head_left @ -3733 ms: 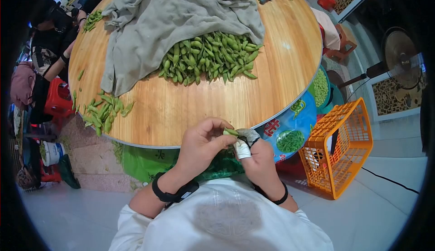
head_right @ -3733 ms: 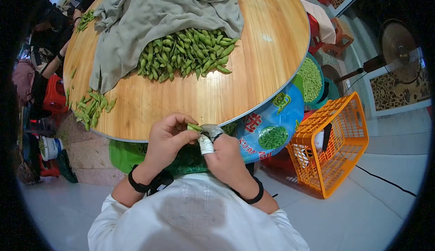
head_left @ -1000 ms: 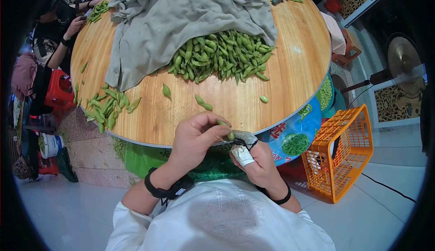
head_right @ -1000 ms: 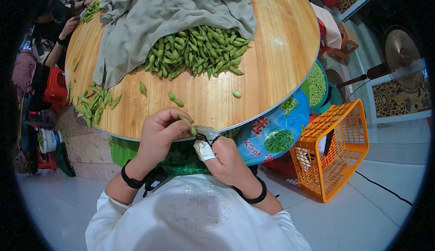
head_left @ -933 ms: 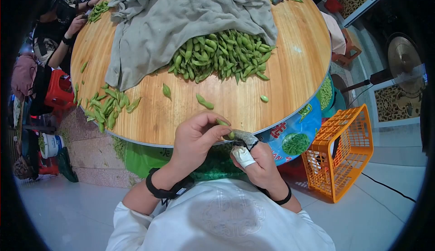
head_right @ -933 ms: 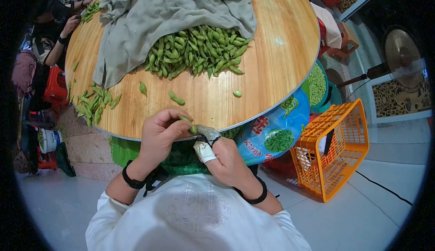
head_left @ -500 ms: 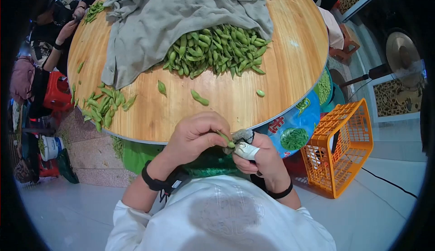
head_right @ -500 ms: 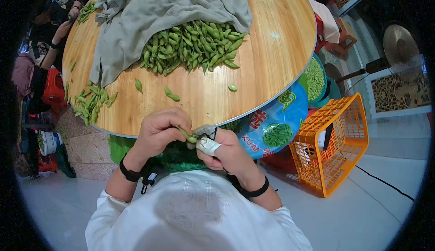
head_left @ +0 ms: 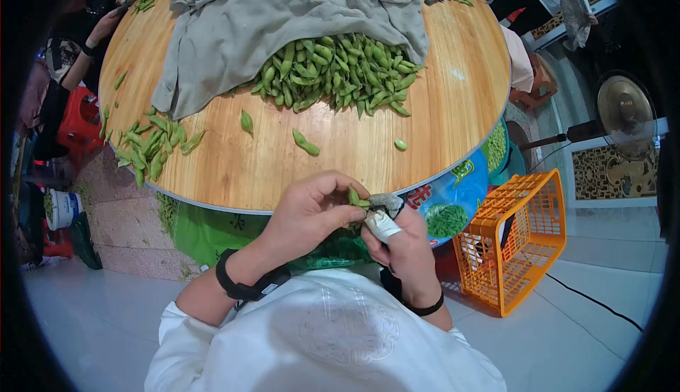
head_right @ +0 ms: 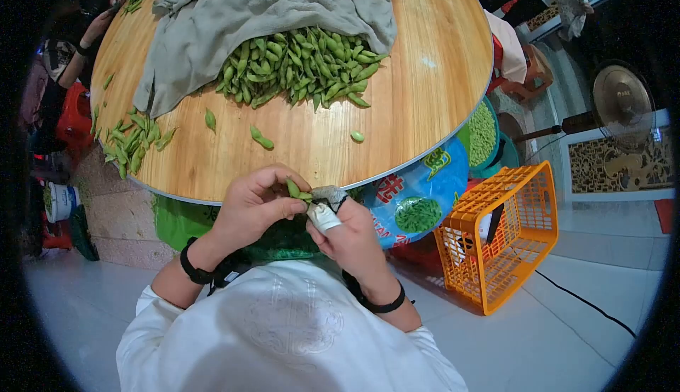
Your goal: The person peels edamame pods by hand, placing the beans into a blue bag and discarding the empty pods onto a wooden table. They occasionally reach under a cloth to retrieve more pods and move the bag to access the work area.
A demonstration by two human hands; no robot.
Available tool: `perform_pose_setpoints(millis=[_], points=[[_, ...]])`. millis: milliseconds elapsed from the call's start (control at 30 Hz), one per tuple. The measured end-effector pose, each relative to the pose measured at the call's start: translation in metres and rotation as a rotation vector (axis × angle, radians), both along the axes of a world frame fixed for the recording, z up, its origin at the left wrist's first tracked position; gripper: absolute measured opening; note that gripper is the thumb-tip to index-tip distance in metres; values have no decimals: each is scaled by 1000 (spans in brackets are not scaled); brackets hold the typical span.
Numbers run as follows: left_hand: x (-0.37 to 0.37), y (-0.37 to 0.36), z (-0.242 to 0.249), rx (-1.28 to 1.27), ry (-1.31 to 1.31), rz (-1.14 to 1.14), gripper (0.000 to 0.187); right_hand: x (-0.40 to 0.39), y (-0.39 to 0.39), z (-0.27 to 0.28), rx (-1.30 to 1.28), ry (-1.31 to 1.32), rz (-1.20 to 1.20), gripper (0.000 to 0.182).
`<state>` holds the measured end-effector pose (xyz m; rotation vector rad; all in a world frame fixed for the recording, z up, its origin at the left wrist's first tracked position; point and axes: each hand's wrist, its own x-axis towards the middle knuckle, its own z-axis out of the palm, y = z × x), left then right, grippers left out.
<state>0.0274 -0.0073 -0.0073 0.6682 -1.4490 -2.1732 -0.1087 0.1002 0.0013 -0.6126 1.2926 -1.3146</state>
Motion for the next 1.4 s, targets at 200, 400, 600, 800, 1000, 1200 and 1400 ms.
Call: perform_pose_setpoints(millis=[200, 400, 600, 800, 1000, 1200, 1400], points=[[0, 0, -2, 36, -28, 65, 16, -5, -1, -6, 70, -429, 16, 15], [2, 3, -8, -617, -283, 139, 29, 5, -5, 2, -24, 791, 95, 24], [-1, 13, 0, -717, -258, 136, 31, 1, -7, -9, -74, 646, 37, 17], [-1, 13, -4, -498, -185, 111, 28, 4, -8, -10, -273, 1115, 19, 18], [4, 12, -10, -311, -145, 36, 29, 3, -1, -11, -358, 1335, 44, 20], [7, 4, -3, 104, -123, -112, 25, -7, 1, -1, -207, 985, 123, 14], [9, 1, -3, 128, -86, -40, 20, -5, 4, 7, -166, 891, 28, 12]])
